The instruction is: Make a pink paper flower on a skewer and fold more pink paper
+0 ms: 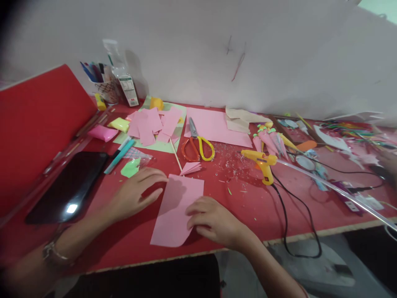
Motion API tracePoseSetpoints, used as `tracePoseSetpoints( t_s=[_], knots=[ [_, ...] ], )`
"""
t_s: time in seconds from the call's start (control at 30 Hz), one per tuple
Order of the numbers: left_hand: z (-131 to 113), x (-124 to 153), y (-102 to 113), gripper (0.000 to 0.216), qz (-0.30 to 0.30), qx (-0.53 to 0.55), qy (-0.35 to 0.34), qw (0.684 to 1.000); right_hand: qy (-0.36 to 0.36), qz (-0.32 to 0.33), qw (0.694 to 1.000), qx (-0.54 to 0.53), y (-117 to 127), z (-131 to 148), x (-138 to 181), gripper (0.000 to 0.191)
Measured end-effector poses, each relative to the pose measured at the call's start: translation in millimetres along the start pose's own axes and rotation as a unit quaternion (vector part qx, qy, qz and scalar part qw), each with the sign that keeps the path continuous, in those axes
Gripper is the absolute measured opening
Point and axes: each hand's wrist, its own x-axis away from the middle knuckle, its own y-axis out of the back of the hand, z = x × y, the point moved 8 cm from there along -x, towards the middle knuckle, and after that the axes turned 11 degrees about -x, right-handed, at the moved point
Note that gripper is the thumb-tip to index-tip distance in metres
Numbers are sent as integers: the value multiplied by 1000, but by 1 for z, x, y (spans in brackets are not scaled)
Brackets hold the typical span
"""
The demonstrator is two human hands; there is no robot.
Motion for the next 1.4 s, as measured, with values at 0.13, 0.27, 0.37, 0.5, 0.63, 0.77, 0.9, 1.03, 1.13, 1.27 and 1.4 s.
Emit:
tracePoseSetpoints(
  t_s=[0.13,0.27,0.37,0.5,0.63,0.77,0.9,1.03,1.13,1.27,1.4],
  knots=[
    [-8,1,-14,34,78,-26,-21,996,-13,34,998,-42,-4,0,2,15],
    [-17,11,-23,43,127,-70,-38,989,-49,64,996,-38,-5,-1,-2,15],
    [-18,23,-25,45,150,-90,-18,985,-57,79,995,-16,-5,0,-12,17],
    [-13,36,-28,50,184,-96,9,978,-33,79,996,35,-6,2,-30,24],
    [-11,39,-27,48,200,-85,20,976,-32,67,994,78,-10,-1,-45,28],
    [-12,43,-29,66,219,-65,41,973,-40,36,992,114,-15,-4,-52,29],
    [-11,47,-32,83,219,-64,69,971,-37,-22,990,134,-18,-7,-54,29],
    [-11,47,-36,83,216,-71,81,971,-59,-60,986,145,-18,-13,-56,27],
    [-10,47,-37,80,204,-80,76,973,-70,-73,982,162,-17,-15,-58,25],
    [-11,47,-36,77,180,-82,68,978,-70,-74,978,183,-18,-15,-60,26],
    [-10,47,-36,77,172,-73,67,980,-77,-79,973,200,-18,-15,-61,25]
  ],
)
